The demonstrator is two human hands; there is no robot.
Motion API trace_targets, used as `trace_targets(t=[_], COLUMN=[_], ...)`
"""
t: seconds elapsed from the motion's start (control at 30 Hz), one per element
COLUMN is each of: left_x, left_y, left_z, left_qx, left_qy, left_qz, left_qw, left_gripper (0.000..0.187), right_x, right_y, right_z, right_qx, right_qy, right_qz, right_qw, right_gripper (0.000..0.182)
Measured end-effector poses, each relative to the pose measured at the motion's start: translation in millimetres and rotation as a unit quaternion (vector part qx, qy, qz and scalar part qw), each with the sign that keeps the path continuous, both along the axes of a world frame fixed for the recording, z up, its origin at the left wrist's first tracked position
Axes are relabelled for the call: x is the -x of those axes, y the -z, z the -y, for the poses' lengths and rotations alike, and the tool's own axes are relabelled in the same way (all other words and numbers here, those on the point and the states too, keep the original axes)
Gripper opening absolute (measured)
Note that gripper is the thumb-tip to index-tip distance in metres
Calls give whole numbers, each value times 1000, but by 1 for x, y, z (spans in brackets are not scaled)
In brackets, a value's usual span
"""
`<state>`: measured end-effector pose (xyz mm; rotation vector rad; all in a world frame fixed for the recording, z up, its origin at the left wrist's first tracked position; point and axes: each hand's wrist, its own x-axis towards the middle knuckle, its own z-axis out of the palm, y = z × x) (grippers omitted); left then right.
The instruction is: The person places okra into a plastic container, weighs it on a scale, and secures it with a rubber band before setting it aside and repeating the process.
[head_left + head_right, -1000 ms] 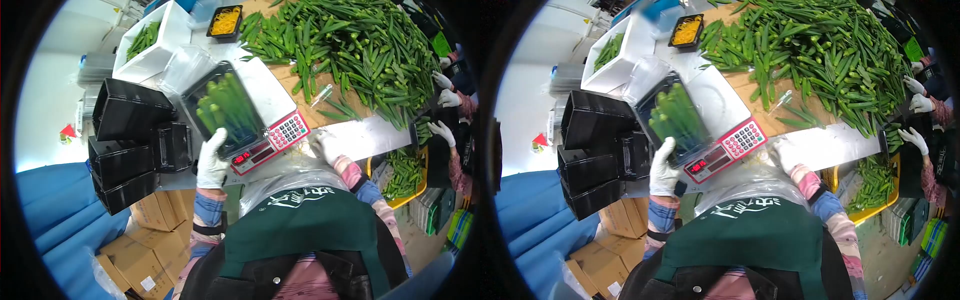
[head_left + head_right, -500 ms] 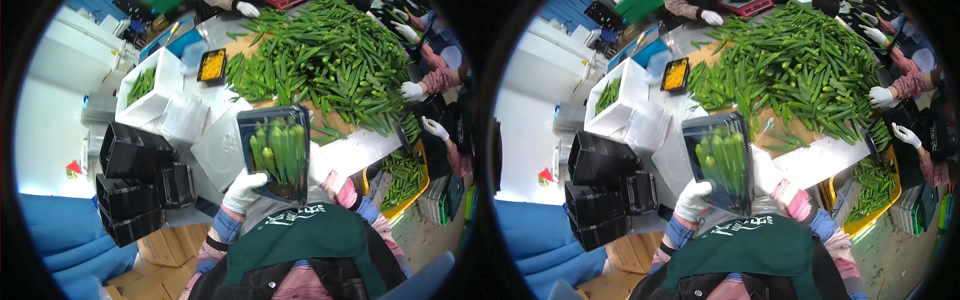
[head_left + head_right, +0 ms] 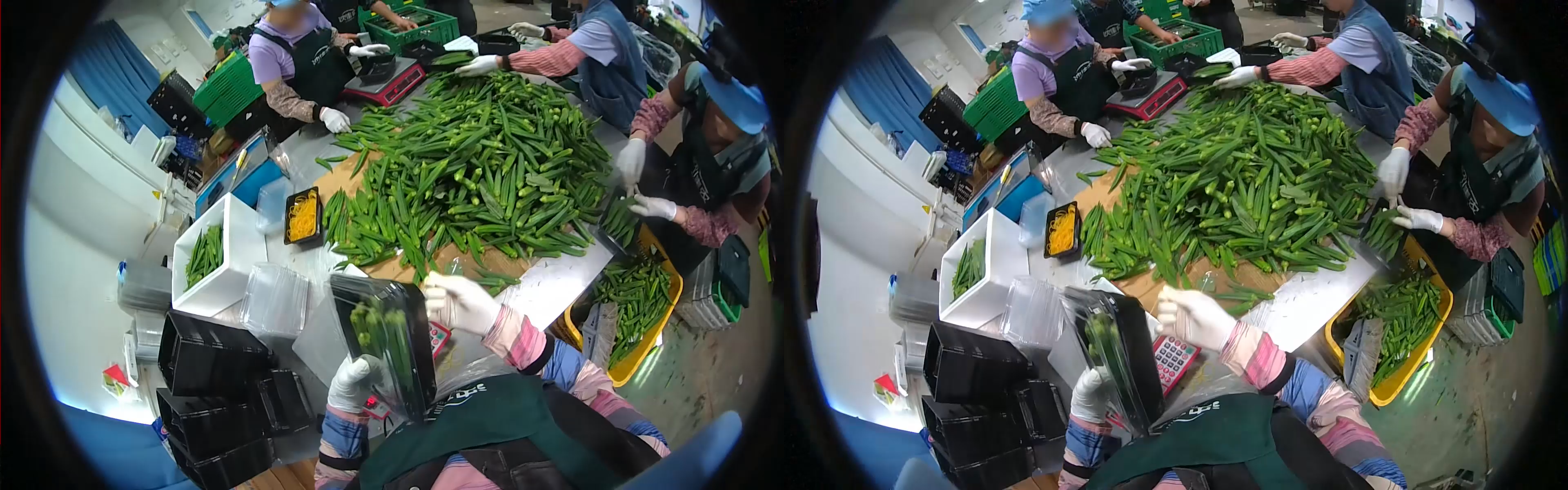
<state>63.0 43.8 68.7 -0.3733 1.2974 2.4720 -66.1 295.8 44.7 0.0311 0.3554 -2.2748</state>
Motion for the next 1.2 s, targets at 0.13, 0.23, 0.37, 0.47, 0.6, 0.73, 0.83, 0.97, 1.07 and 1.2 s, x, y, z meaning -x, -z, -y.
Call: trace_targets(t=[0.13,0.23,0.37,0.47,0.6,0.73,0.83,0.97,1.07,1.2], left_x=[34,64,67,59,40,34,33,33,42,49], left_y=[-51,-95,-103,-97,-77,-63,-79,-79,-90,-56], left_z=[7,-4,-12,-9,-1,0,0,10,6,15], left_qx=[73,194,179,128,52,58,48,81,78,75], left_qy=[188,335,337,337,264,195,179,140,91,-41], left_qz=[3,25,6,10,58,59,43,16,88,141], left_qw=[979,922,924,933,961,977,982,987,989,986], left_gripper=[72,81,78,81,81,81,78,71,62,52], right_x=[39,43,48,30,-20,-47,-41,-40,-43,-26], right_y=[-60,-125,-145,-157,-167,-165,-170,-165,-146,-121], right_z=[-16,-24,-50,-81,-104,-88,-85,-66,-35,-22], right_qx=[-66,-265,-354,-384,-437,-473,-408,-344,-387,-409], right_qy=[0,14,-57,-132,-128,-29,-24,-33,-74,-129], right_qz=[-164,-338,-491,-533,-594,-670,-690,-711,-756,-664], right_qw=[984,903,794,743,663,571,598,612,522,612], right_gripper=[37,37,32,23,26,31,30,29,37,43])
